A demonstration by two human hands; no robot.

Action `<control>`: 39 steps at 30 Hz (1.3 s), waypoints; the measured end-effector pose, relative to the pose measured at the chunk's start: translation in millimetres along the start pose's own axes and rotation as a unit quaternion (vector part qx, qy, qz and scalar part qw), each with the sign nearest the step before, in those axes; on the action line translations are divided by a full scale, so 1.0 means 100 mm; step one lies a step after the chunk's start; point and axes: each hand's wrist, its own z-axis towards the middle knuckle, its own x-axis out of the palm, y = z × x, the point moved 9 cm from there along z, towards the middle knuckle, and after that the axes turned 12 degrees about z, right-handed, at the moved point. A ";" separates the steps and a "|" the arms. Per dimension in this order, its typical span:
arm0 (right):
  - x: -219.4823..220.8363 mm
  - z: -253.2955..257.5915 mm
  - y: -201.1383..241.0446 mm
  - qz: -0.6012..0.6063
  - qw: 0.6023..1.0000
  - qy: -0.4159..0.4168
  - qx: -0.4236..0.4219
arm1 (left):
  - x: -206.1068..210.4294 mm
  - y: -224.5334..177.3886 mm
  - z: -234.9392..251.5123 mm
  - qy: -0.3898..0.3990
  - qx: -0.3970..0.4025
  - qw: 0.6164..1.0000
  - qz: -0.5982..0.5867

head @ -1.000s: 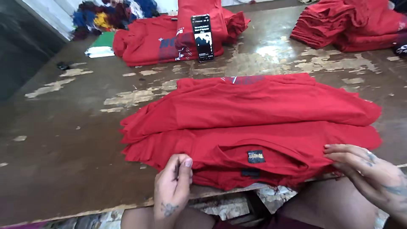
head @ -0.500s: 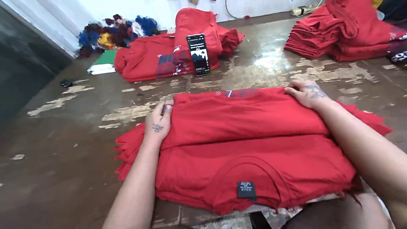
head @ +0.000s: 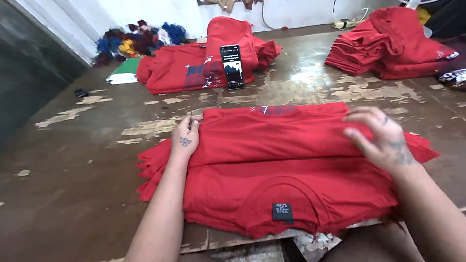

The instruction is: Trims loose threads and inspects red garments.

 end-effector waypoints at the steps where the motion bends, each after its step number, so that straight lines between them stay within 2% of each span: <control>1: 0.11 -0.12 0.18 -0.012 0.998 0.052 0.017 | 0.01 0.00 0.00 0.002 -0.004 1.000 0.002; 2: 0.24 -0.21 0.22 -0.026 0.992 0.110 0.055 | 0.01 0.00 0.00 0.004 -0.004 1.000 0.004; 4: 0.48 -0.28 -0.07 -0.060 0.963 0.209 0.160 | 0.01 -0.02 0.00 0.001 -0.002 1.000 0.008; 7: 0.62 -0.08 -0.58 -0.119 0.924 0.280 0.232 | -0.06 -0.08 -0.07 -0.033 0.004 0.999 0.026; 12: 0.84 0.31 -0.93 -0.119 0.913 0.288 0.265 | -0.10 -0.04 -0.09 -0.058 0.014 0.997 0.039; 15: 0.81 0.33 -1.03 -0.083 0.941 0.222 0.242 | -0.07 -0.03 -0.06 -0.047 0.010 0.998 0.031; 17: 0.59 0.28 -0.82 -0.082 0.976 0.122 0.159 | -0.08 -0.03 -0.07 -0.047 0.013 0.999 0.024; 19: 0.35 0.04 -0.29 -0.120 0.991 0.040 0.053 | -0.10 -0.03 -0.08 -0.051 0.023 0.998 0.012; 21: 0.40 -0.39 0.41 -0.110 0.993 0.029 -0.010 | -0.13 -0.03 -0.11 -0.070 0.040 0.997 0.017; 23: 0.70 -1.01 0.98 -0.069 0.996 0.037 -0.041 | -0.22 -0.10 -0.18 -0.110 0.091 0.989 0.029; 26: 0.91 -1.81 1.40 0.081 0.996 0.024 -0.029 | -0.57 -0.57 -0.57 -0.164 0.227 0.959 -0.036; 28: 0.97 -2.05 1.50 0.193 0.981 0.006 -0.006 | -0.72 -1.10 -1.06 -0.152 0.281 0.942 -0.106; 29: 0.96 -2.08 1.54 0.249 0.969 -0.009 0.007 | -0.66 -1.37 -1.35 -0.110 0.280 0.947 -0.109; 31: 0.90 -2.03 1.58 0.344 0.938 -0.041 0.027 | -0.24 -1.88 -1.92 0.035 0.282 0.957 -0.049; 32: 0.86 -1.98 1.58 0.357 0.932 -0.048 0.029 | 0.09 -2.07 -2.24 0.116 0.295 0.948 -0.039; 33: 0.80 -1.93 1.58 0.352 0.934 -0.055 0.030 | 0.39 -2.20 -2.57 0.186 0.314 0.927 -0.083; 35: 0.62 -1.88 1.51 0.320 0.944 -0.070 0.030 | 0.68 -2.33 -2.99 0.283 0.331 0.859 -0.271; 36: 0.52 -1.88 1.45 0.309 0.947 -0.083 0.033 | 0.73 -2.34 -3.05 0.287 0.330 0.827 -0.353; 37: 0.40 -1.85 1.40 0.298 0.949 -0.092 0.036 | 0.74 -2.30 -3.02 0.246 0.336 0.825 -0.382; 39: 0.19 -1.78 1.33 0.272 0.956 -0.101 0.040 | 0.76 -2.23 -2.94 0.171 0.364 0.854 -0.329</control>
